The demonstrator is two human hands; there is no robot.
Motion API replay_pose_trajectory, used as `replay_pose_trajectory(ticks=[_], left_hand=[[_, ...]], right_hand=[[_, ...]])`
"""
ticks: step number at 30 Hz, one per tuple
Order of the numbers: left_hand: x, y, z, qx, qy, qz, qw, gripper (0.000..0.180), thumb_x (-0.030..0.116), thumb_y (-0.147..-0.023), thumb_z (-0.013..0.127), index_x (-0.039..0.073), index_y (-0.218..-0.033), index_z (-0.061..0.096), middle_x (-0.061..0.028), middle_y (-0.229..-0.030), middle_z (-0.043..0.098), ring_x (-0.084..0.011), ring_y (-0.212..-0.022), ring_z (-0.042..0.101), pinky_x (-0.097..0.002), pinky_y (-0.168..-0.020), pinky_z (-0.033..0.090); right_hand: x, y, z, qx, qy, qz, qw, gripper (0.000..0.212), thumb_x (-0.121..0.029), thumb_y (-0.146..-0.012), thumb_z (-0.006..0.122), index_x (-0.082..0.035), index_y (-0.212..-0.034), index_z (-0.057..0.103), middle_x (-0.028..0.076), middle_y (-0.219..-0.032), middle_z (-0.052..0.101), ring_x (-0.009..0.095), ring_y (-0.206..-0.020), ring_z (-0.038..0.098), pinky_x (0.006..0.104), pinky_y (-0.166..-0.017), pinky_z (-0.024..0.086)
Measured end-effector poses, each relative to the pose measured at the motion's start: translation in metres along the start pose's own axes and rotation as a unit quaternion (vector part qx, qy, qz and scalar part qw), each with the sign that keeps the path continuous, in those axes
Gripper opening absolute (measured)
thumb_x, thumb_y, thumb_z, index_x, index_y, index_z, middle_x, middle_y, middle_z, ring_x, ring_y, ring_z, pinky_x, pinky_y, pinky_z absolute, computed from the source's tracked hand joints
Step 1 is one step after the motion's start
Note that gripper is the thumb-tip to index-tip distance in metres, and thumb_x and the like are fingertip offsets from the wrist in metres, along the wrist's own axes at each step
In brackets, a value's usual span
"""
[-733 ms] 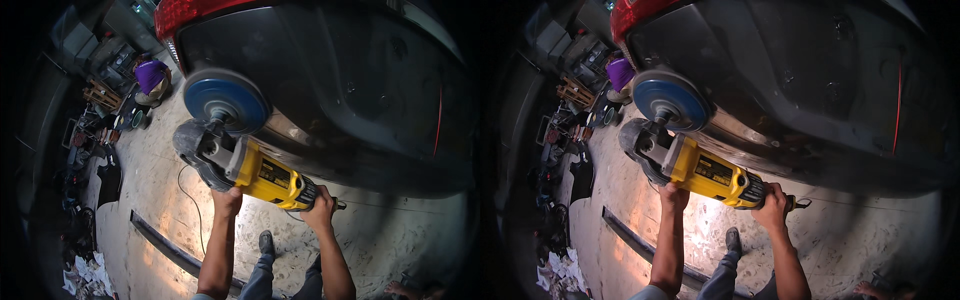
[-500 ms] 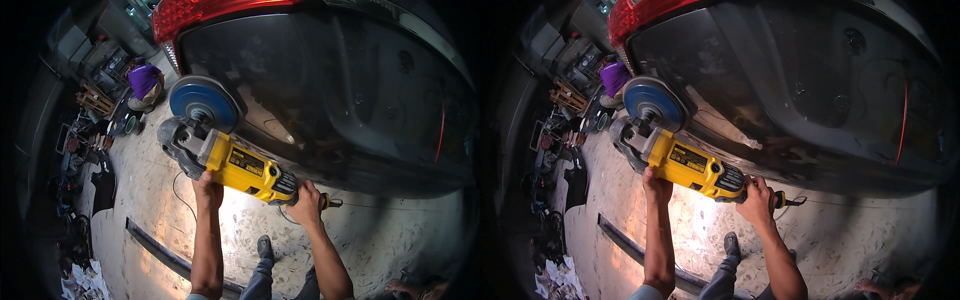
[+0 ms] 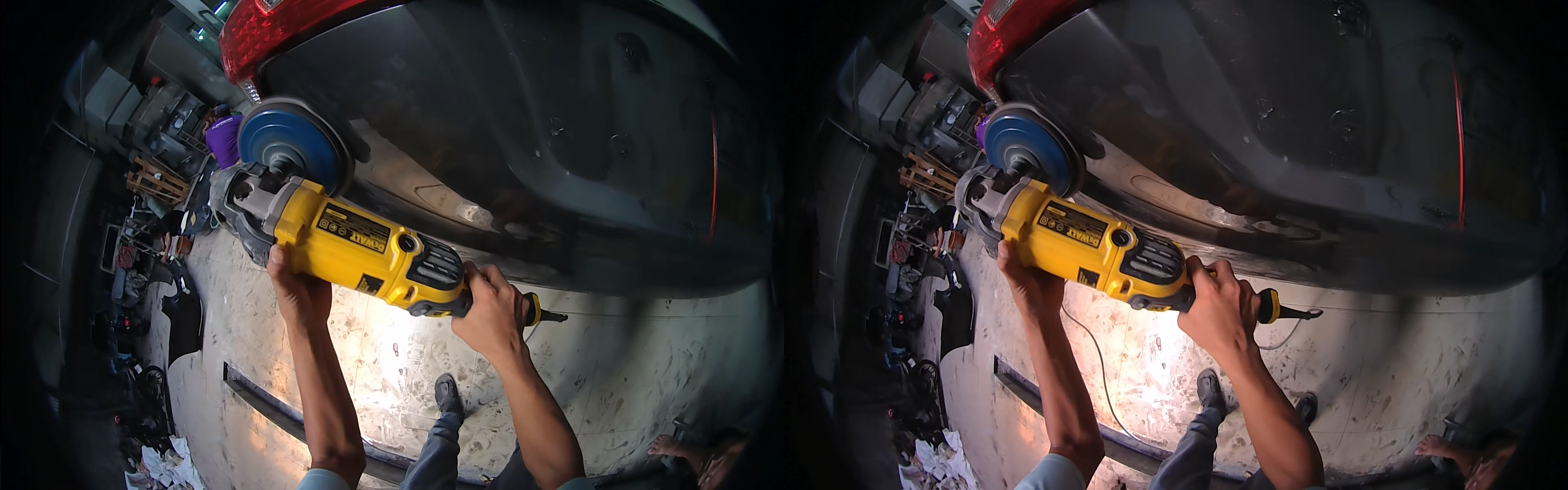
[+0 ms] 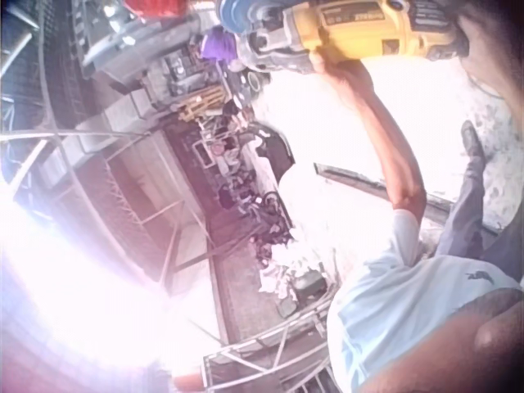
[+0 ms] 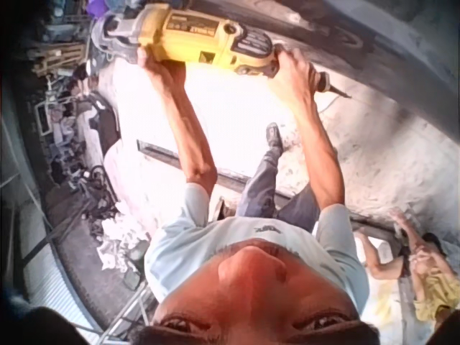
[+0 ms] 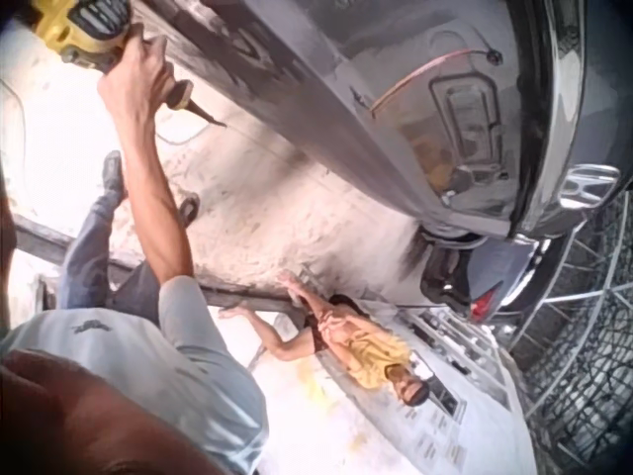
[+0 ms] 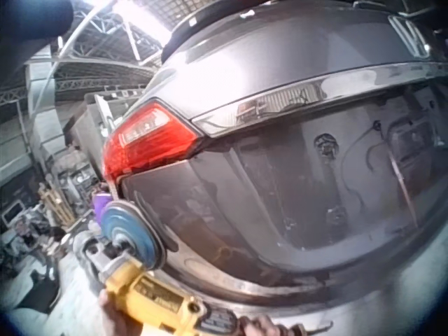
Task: The person sands the rear bumper of a car using an electric sander after applying a filler by hand.
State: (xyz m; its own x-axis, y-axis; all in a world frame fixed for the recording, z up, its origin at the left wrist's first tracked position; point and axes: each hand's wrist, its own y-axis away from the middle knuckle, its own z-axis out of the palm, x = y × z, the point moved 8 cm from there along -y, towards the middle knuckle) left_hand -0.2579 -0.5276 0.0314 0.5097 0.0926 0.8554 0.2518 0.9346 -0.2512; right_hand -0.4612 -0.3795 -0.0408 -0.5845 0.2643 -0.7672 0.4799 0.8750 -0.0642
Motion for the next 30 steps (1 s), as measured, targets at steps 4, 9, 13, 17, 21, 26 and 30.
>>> replay_pose_trajectory(ticks=[4, 9, 13, 17, 21, 26, 30], left_hand=[[-0.002, 0.04, 0.04, -0.015, -0.027, -0.005, 0.999, 0.063, 0.036, -0.082, 0.063, -0.007, -0.123, 0.045, -0.0163, -0.121, 0.053, -0.0252, -0.113, 0.051, -0.0372, -0.098, 0.041], [-0.017, 0.092, 0.079, 0.054, -0.056, -0.016, 0.997, 0.088, 0.027, -0.064, 0.081, -0.002, -0.132, 0.033, -0.0122, -0.121, 0.049, -0.0241, -0.11, 0.051, -0.0366, -0.097, 0.041], [-0.029, 0.126, 0.115, 0.043, -0.121, -0.05, 0.99, 0.077, 0.026, -0.06, 0.084, -0.003, -0.119, 0.046, -0.0113, -0.111, 0.055, -0.0208, -0.1, 0.054, -0.034, -0.089, 0.044], [-0.044, 0.138, 0.12, 0.032, -0.149, -0.09, 0.984, 0.069, 0.019, -0.059, 0.083, -0.003, -0.114, 0.048, -0.0115, -0.107, 0.057, -0.0195, -0.095, 0.056, -0.0332, -0.086, 0.046], [-0.042, 0.125, 0.099, 0.032, -0.133, -0.049, 0.989, 0.082, 0.026, -0.059, 0.085, -0.002, -0.123, 0.043, -0.0112, -0.112, 0.054, -0.0208, -0.098, 0.055, -0.0342, -0.089, 0.045], [-0.023, 0.077, 0.051, 0.057, -0.048, -0.009, 0.997, 0.084, 0.027, -0.066, 0.078, -0.003, -0.13, 0.034, -0.0127, -0.118, 0.051, -0.0235, -0.107, 0.052, -0.0371, -0.095, 0.042], [-0.019, 0.064, 0.046, 0.033, -0.073, 0.006, 0.997, 0.069, 0.033, -0.075, 0.069, -0.005, -0.126, 0.041, -0.0131, -0.119, 0.052, -0.0237, -0.11, 0.052, -0.0375, -0.097, 0.041]], right_hand=[[0.027, 0.031, -0.025, 0.046, -0.051, -0.009, 0.998, 0.054, -0.002, -0.052, 0.068, -0.005, -0.105, 0.06, 0.015, -0.092, 0.06, 0.037, -0.086, 0.06, 0.0405, -0.075, 0.05], [0.068, 0.067, -0.049, 0.068, -0.086, -0.023, 0.994, 0.044, -0.005, -0.052, 0.069, -0.004, -0.095, 0.062, 0.014, -0.087, 0.06, 0.035, -0.08, 0.061, 0.0415, -0.072, 0.05], [0.093, 0.094, -0.07, 0.096, -0.07, -0.039, 0.992, 0.037, -0.01, -0.052, 0.074, -0.005, -0.087, 0.064, 0.012, -0.084, 0.061, 0.034, -0.075, 0.062, 0.0397, -0.066, 0.049], [0.108, 0.107, -0.072, 0.125, -0.076, -0.016, 0.989, 0.036, -0.012, -0.053, 0.076, -0.005, -0.085, 0.064, 0.012, -0.084, 0.061, 0.033, -0.074, 0.062, 0.0399, -0.066, 0.049], [0.097, 0.091, -0.058, 0.099, -0.055, -0.033, 0.993, 0.038, -0.009, -0.051, 0.074, -0.007, -0.087, 0.064, 0.011, -0.084, 0.061, 0.033, -0.076, 0.062, 0.04, -0.066, 0.049], [0.061, 0.042, -0.036, 0.059, -0.098, -0.04, 0.993, 0.04, -0.008, -0.053, 0.071, -0.005, -0.092, 0.062, 0.012, -0.088, 0.061, 0.034, -0.079, 0.062, 0.0402, -0.071, 0.05], [0.056, 0.029, -0.03, 0.055, -0.099, -0.044, 0.993, 0.038, -0.009, -0.054, 0.072, -0.005, -0.091, 0.062, 0.01, -0.088, 0.062, 0.034, -0.081, 0.062, 0.0392, -0.071, 0.051]])
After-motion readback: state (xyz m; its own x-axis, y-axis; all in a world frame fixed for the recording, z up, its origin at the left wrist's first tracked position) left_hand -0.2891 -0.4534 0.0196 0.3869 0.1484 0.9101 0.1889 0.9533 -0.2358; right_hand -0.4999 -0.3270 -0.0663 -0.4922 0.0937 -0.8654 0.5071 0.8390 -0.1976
